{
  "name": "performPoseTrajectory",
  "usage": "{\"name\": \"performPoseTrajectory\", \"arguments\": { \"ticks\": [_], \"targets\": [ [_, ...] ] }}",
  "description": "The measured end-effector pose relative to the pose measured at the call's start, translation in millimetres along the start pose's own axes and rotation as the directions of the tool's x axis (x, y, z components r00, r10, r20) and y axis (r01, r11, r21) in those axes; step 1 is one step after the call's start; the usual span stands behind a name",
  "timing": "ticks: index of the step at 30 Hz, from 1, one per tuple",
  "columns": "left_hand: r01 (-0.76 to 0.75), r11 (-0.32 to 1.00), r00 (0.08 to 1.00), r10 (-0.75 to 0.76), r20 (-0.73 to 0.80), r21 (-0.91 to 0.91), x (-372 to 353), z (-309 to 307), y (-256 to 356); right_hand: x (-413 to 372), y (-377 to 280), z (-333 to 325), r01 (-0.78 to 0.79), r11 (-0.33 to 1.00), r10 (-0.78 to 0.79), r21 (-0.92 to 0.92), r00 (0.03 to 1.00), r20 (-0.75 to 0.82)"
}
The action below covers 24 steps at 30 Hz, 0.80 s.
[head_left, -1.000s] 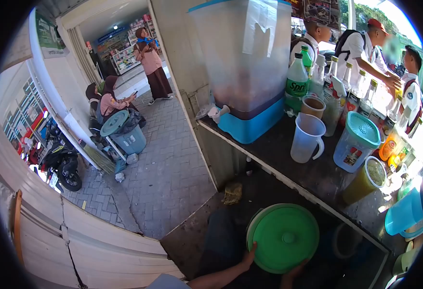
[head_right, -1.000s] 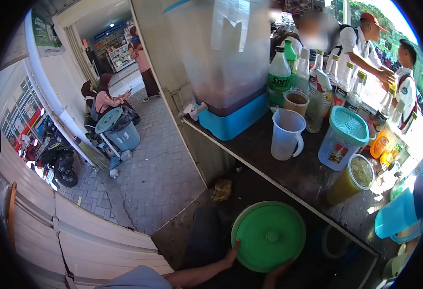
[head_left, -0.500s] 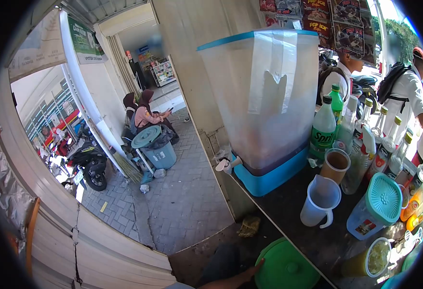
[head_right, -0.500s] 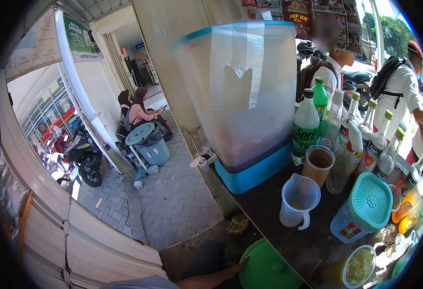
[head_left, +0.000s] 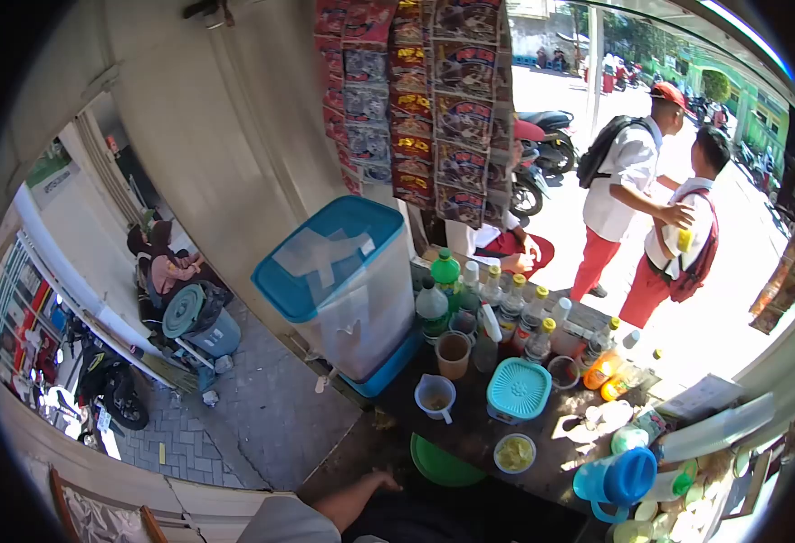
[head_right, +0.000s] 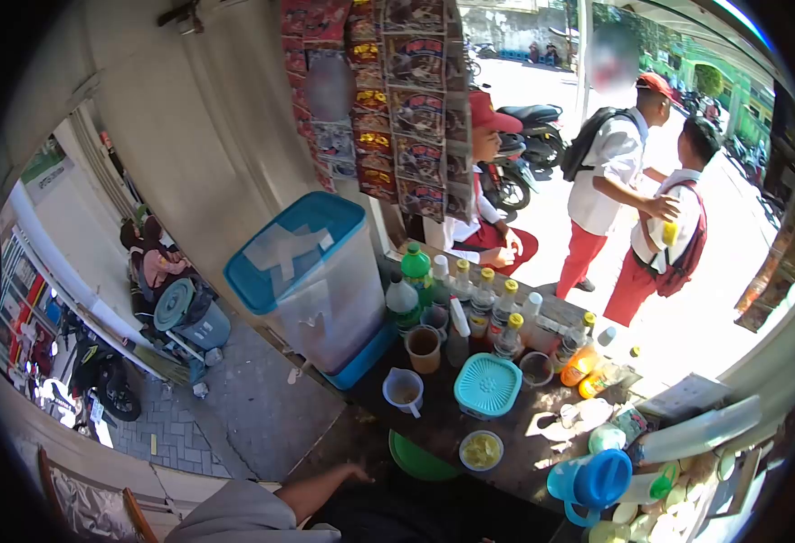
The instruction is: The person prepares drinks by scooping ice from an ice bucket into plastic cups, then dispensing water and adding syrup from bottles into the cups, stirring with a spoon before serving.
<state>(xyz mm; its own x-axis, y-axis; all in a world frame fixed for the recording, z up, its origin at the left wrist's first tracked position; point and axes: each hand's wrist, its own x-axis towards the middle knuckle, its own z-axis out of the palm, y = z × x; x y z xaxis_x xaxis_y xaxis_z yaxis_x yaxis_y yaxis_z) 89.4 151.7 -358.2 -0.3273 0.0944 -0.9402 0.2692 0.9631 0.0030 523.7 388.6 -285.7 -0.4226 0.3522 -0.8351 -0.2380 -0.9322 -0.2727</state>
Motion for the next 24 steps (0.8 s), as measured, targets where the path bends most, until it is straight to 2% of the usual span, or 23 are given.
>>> {"name": "performPoseTrajectory", "arguments": {
  "ticks": [1, 2, 3, 4, 6, 8, 9, 11, 12, 14, 15, 17, 18, 19, 21, 22, 24],
  "targets": [
    [-0.211, 0.955, 0.893, 0.275, 0.357, -0.208, -12, -3, -10, -26, -4, -30, 0.118, 0.988, -0.116, 0.101, 0.993, -0.019],
    [-0.04, 0.992, 0.858, 0.095, 0.504, -0.119, -121, -39, 31, -50, -11, -48, 0.241, 0.951, -0.238, 0.194, 0.971, -0.04],
    [-0.075, 0.996, 0.83, 0.088, 0.55, -0.047, -115, -16, 52, -90, -23, -55, 0.388, 0.868, -0.37, 0.31, 0.921, -0.117],
    [-0.132, 0.991, 0.823, 0.102, 0.559, 0.014, -116, -1, 54, -116, -30, -62, 0.522, 0.751, -0.488, 0.404, 0.851, -0.193],
    [-0.21, 0.971, 0.802, 0.104, 0.589, 0.114, -110, 9, 71, -155, -26, -105, 0.635, 0.337, -0.489, 0.695, 0.749, -0.447],
    [-0.266, 0.947, 0.8, 0.113, 0.59, 0.179, -113, 7, 100, -196, -31, -103, 0.78, 0.19, -0.457, 0.597, 0.608, -0.649],
    [-0.282, 0.939, 0.802, 0.118, 0.585, 0.197, -114, 10, 108, -207, -33, -87, 0.789, 0.183, -0.435, 0.586, 0.6, -0.671],
    [-0.304, 0.927, 0.809, 0.13, 0.574, 0.219, -112, 9, 114, -222, -37, -43, 0.761, 0.043, -0.528, 0.647, 0.567, -0.632],
    [-0.322, 0.921, 0.813, 0.149, 0.563, 0.221, -113, 5, 129, -224, -36, -41, 0.766, 0.043, -0.518, 0.641, 0.566, -0.641],
    [-0.352, 0.907, 0.823, 0.183, 0.538, 0.23, -110, 0, 136, -224, -23, -42, 0.77, -0.074, -0.653, 0.634, 0.443, -0.615],
    [-0.371, 0.896, 0.831, 0.202, 0.519, 0.244, -111, -4, 136, -223, -18, -48, 0.77, -0.084, -0.642, 0.633, 0.444, -0.625],
    [-0.418, 0.864, 0.839, 0.248, 0.485, 0.28, -108, -12, 134, -222, -11, -79, 0.833, -0.268, -0.202, 0.485, 0.443, -0.873],
    [-0.445, 0.843, 0.838, 0.273, 0.473, 0.301, -107, -16, 133, -218, 1, -98, 0.864, -0.194, -0.232, 0.466, 0.421, -0.877],
    [-0.473, 0.82, 0.832, 0.294, 0.47, 0.323, -103, -16, 130, -224, 7, -81, 0.869, -0.213, -0.212, 0.447, 0.406, -0.889],
    [-0.498, 0.799, 0.81, 0.289, 0.51, 0.338, -92, -23, 132, -227, 4, -46, 0.925, -0.024, -0.114, 0.379, 0.374, -0.92],
    [-0.511, 0.792, 0.793, 0.285, 0.539, 0.333, -83, -26, 128, -224, 15, -48, 0.934, 0.001, -0.166, 0.359, 0.354, -0.92],
    [-0.564, 0.739, 0.769, 0.307, 0.561, 0.369, -61, -36, 124, -218, 38, -39, 0.913, 0.024, -0.268, 0.408, 0.399, -0.877]
  ]
}}
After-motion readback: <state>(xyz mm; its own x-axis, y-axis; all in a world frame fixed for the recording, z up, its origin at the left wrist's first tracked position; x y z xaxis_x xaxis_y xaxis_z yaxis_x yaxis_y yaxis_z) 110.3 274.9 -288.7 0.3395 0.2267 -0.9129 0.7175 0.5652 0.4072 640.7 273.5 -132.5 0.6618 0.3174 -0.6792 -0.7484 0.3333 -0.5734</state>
